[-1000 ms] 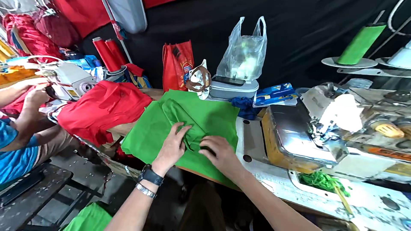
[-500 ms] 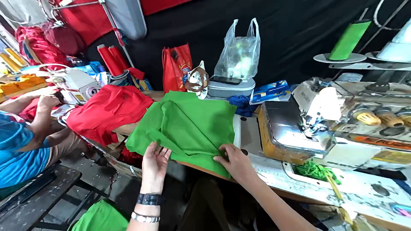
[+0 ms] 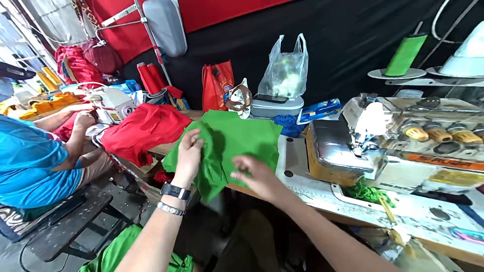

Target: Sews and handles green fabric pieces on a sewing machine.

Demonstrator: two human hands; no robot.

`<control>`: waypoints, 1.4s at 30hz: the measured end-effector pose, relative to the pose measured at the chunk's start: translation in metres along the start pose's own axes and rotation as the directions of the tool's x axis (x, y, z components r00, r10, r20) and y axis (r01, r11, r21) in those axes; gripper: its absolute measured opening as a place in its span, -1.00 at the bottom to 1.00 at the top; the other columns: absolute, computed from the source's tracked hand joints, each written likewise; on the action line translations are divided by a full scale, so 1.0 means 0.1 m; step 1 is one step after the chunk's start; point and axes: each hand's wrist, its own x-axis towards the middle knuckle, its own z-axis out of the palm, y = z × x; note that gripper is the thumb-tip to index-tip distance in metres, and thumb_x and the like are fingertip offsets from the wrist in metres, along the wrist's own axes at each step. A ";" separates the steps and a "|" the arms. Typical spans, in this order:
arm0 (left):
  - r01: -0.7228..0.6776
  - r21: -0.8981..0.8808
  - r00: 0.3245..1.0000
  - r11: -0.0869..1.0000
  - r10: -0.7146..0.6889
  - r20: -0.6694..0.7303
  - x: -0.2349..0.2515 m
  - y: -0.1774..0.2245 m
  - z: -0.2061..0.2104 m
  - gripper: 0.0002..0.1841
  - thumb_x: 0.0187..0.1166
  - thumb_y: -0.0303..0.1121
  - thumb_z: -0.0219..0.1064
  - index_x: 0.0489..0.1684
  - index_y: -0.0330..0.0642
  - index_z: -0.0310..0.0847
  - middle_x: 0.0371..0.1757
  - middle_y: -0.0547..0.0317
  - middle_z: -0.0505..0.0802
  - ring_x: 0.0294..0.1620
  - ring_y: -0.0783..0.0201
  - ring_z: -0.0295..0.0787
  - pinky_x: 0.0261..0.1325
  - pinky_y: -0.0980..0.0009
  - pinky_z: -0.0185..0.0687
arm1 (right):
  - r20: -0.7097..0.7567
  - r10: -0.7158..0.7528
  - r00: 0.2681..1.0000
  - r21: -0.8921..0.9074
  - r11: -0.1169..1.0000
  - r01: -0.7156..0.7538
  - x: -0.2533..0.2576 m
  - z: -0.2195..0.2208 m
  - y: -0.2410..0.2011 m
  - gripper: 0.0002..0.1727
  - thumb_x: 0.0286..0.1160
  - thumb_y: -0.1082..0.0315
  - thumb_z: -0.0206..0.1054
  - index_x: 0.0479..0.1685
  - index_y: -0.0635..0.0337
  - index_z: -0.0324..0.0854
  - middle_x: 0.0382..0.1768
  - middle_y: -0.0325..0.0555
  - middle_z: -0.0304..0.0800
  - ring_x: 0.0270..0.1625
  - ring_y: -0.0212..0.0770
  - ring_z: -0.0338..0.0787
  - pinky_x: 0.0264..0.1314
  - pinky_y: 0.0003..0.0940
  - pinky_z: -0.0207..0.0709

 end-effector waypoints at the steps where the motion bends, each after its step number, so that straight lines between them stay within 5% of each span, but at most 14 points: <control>1: -0.094 0.085 0.985 0.992 0.080 0.153 -0.03 0.19 0.02 -0.64 0.71 -0.49 0.18 0.44 -0.29 0.52 0.21 -0.04 0.80 0.20 0.27 0.74 0.30 0.20 0.65 | -0.092 -0.054 0.994 0.042 0.997 0.059 0.12 -0.12 -0.04 -0.42 0.58 0.20 0.42 0.53 0.27 0.49 0.32 0.15 0.71 0.34 0.05 0.74 0.36 0.08 0.62; 5: -0.414 0.140 0.799 0.899 0.285 0.530 -0.16 0.77 0.22 -0.68 0.71 -0.49 0.19 0.38 -0.25 0.56 0.02 0.17 0.86 -0.08 0.48 0.77 0.05 0.43 0.69 | -0.189 -0.354 0.916 0.225 0.892 0.391 0.46 -0.56 -0.20 0.00 0.28 0.39 0.57 0.77 0.41 0.07 0.60 0.24 0.45 0.61 -0.09 0.50 0.60 -0.18 0.42; 7: -0.487 0.109 0.762 0.866 0.361 0.537 -0.17 0.92 0.29 -0.70 0.69 -0.51 0.20 0.33 -0.27 0.57 0.03 0.18 0.86 -0.06 0.50 0.78 0.06 0.48 0.69 | -0.167 -0.379 0.910 0.278 0.868 0.413 0.48 -0.70 -0.28 -0.09 0.27 0.47 0.56 0.69 0.45 0.16 0.39 0.18 0.63 0.39 -0.26 0.67 0.47 -0.38 0.54; 9: -0.504 0.064 0.775 0.861 0.418 0.474 -0.18 1.02 0.33 -0.71 0.65 -0.48 0.29 0.29 -0.28 0.53 0.04 0.15 0.87 -0.04 0.46 0.81 0.05 0.45 0.72 | -0.172 -0.271 0.947 0.283 0.907 0.311 0.40 -0.83 -0.35 -0.42 0.34 0.54 0.53 0.40 0.41 0.47 -0.04 -0.04 0.78 -0.06 -0.45 0.76 0.07 -0.52 0.66; 12: -0.441 0.029 0.814 0.897 0.386 0.433 -0.38 1.01 0.37 -0.54 0.51 -0.32 0.49 0.32 -0.20 0.45 0.12 0.14 0.77 -0.04 0.40 0.79 -0.06 0.42 0.77 | -0.301 -0.215 0.929 0.191 0.941 0.280 0.21 -0.96 -0.37 -0.85 0.45 0.49 0.45 -0.07 0.30 0.68 -0.29 -0.24 0.79 -0.28 -0.57 0.72 -0.12 -0.61 0.64; 15: -0.255 0.111 0.837 0.961 0.161 0.523 -1.02 0.91 0.55 -0.50 0.43 -0.43 0.55 0.35 -0.19 0.52 0.05 0.12 0.83 -0.04 0.30 0.84 0.02 0.22 0.82 | -0.459 -0.218 0.861 0.051 0.961 0.270 -0.13 -1.21 -0.39 -0.89 0.56 0.45 0.37 -0.09 0.29 0.72 -0.17 -0.22 0.81 -0.10 -0.55 0.75 0.09 -0.57 0.63; 20: 0.026 -0.002 0.639 1.000 -0.015 0.769 -1.66 0.23 0.80 -0.63 0.48 -0.19 0.49 0.17 -0.14 0.74 -0.08 0.39 0.93 -0.05 0.52 0.89 0.10 0.43 0.85 | -0.578 -0.241 0.780 -0.292 0.953 0.079 -0.88 -2.00 -0.26 -0.81 0.67 0.34 0.30 -0.05 0.25 0.78 -0.16 -0.26 0.84 -0.11 -0.63 0.73 0.08 -0.63 0.60; 24: -0.032 -0.073 0.815 0.997 0.068 0.575 -1.22 0.08 0.76 -0.82 0.65 -0.18 0.33 -0.03 0.02 0.80 -0.24 0.48 0.89 -0.25 0.57 0.82 -0.17 0.49 0.78 | -0.601 -0.044 0.798 -0.296 0.940 -0.171 -1.35 -2.40 0.00 -0.68 0.80 0.19 0.15 -0.20 0.15 0.75 -0.40 -0.43 0.71 -0.34 -0.69 0.64 -0.16 -0.66 0.55; 28: -0.062 -0.016 0.856 0.998 0.062 0.513 -0.63 0.29 0.73 -0.79 0.80 -0.25 0.13 -0.10 0.05 0.73 -0.43 0.50 0.79 -0.51 0.61 0.67 -0.47 0.61 0.62 | -0.525 0.336 0.782 0.081 0.935 -0.346 -1.57 -2.27 0.40 -0.60 0.85 0.11 0.06 -0.10 0.14 0.77 -0.36 -0.34 0.78 -0.31 -0.53 0.75 -0.14 -0.44 0.70; 31: -0.133 0.034 0.817 0.991 0.090 0.570 -0.29 0.33 0.75 -0.73 0.83 -0.32 0.04 0.18 -0.05 0.70 -0.22 0.43 0.84 -0.32 0.59 0.73 -0.22 0.59 0.67 | -0.551 0.364 0.751 0.156 0.929 -0.335 -1.61 -2.07 0.71 -0.71 0.74 0.24 0.23 -0.29 0.15 0.77 -0.43 -0.37 0.76 -0.34 -0.57 0.69 -0.17 -0.50 0.60; 34: -0.194 0.059 0.807 0.979 0.125 0.577 0.02 0.18 0.73 -0.71 0.81 -0.28 0.04 0.06 0.01 0.76 -0.23 0.48 0.86 -0.29 0.62 0.76 -0.17 0.58 0.71 | -0.503 0.390 0.771 0.329 0.912 -0.246 -1.61 -1.91 0.94 -0.95 0.54 0.48 0.36 -0.16 0.18 0.71 -0.43 -0.40 0.78 -0.36 -0.59 0.71 -0.21 -0.60 0.63; 38: -0.314 0.103 0.814 0.944 0.212 0.540 0.50 -0.09 0.79 -0.77 0.75 -0.21 0.15 -0.09 0.07 0.78 -0.26 0.65 0.82 -0.26 0.78 0.70 -0.12 0.68 0.66 | -0.315 0.370 0.874 0.506 0.845 -0.175 -1.65 -1.85 1.12 -0.66 0.33 0.64 0.41 0.09 0.20 0.66 -0.12 -0.27 0.86 -0.08 -0.45 0.83 0.03 -0.51 0.75; 40: -0.365 0.286 0.861 0.886 0.206 0.465 0.64 -0.16 0.91 -0.74 0.77 -0.18 0.16 -0.12 -0.04 0.75 -0.25 0.47 0.80 -0.23 0.67 0.68 -0.09 0.53 0.66 | -0.364 0.359 0.859 0.473 0.866 -0.162 -1.58 -1.80 1.16 -0.64 0.27 0.66 0.45 0.06 0.20 0.64 -0.17 -0.26 0.86 -0.14 -0.45 0.84 -0.02 -0.53 0.77; 42: -0.472 0.444 0.850 0.762 0.259 0.459 0.64 -0.24 1.13 -0.66 0.76 -0.25 0.18 0.07 -0.38 0.74 0.08 -0.22 0.75 0.15 -0.09 0.66 0.22 -0.24 0.47 | -0.479 0.365 0.798 0.376 0.907 -0.189 -1.48 -1.67 1.17 -0.71 0.27 0.61 0.52 -0.06 0.19 0.64 -0.29 -0.30 0.85 -0.27 -0.51 0.82 -0.15 -0.59 0.74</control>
